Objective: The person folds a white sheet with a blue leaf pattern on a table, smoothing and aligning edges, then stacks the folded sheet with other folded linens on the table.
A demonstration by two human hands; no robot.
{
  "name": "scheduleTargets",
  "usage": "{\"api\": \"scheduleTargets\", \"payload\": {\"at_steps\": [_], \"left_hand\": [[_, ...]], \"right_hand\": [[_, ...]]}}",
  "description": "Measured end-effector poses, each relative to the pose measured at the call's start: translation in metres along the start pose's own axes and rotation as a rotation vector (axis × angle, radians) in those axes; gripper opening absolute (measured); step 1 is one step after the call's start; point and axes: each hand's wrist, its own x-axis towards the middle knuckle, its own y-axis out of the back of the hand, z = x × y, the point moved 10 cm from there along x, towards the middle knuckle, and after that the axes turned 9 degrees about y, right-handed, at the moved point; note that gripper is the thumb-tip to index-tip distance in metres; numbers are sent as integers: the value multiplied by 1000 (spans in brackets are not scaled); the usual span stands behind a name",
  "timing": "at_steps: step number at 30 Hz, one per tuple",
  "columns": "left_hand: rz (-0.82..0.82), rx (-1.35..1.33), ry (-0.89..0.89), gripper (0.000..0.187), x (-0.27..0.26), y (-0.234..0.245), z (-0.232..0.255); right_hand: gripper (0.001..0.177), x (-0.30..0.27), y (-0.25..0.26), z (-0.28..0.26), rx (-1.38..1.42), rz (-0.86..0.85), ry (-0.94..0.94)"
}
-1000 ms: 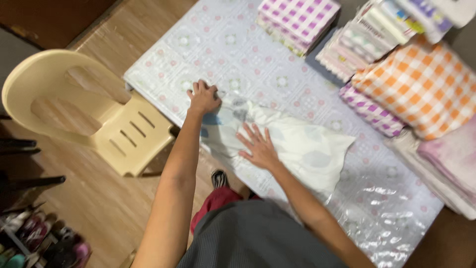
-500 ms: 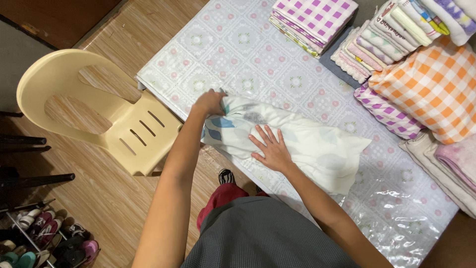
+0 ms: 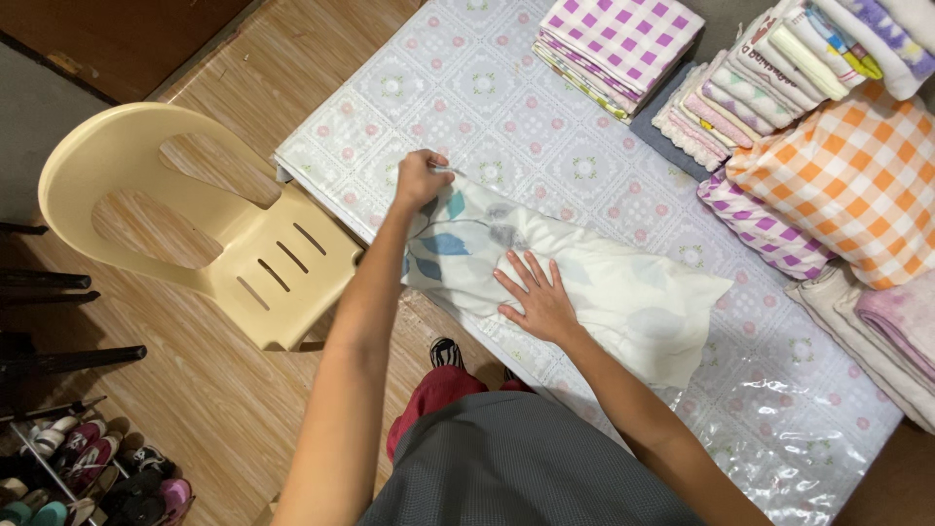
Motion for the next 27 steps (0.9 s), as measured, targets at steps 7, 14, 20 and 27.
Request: {"api": "scheduleTargets", "payload": {"at_steps": [7, 14, 20, 27], "left_hand": [[342, 289, -476, 30, -73, -21, 57], [208, 744, -492, 67, -166, -53, 9], [467, 81, 111, 80, -161, 7, -78], [-13, -404, 237, 54, -112, -9, -192]], "right_hand": [[71, -3, -3, 5, 11, -36, -22], [73, 2, -11, 6, 33, -93, -33], [72, 3, -3, 7, 55, -32, -12], [72, 2, 8, 7, 135, 22, -32]]}}
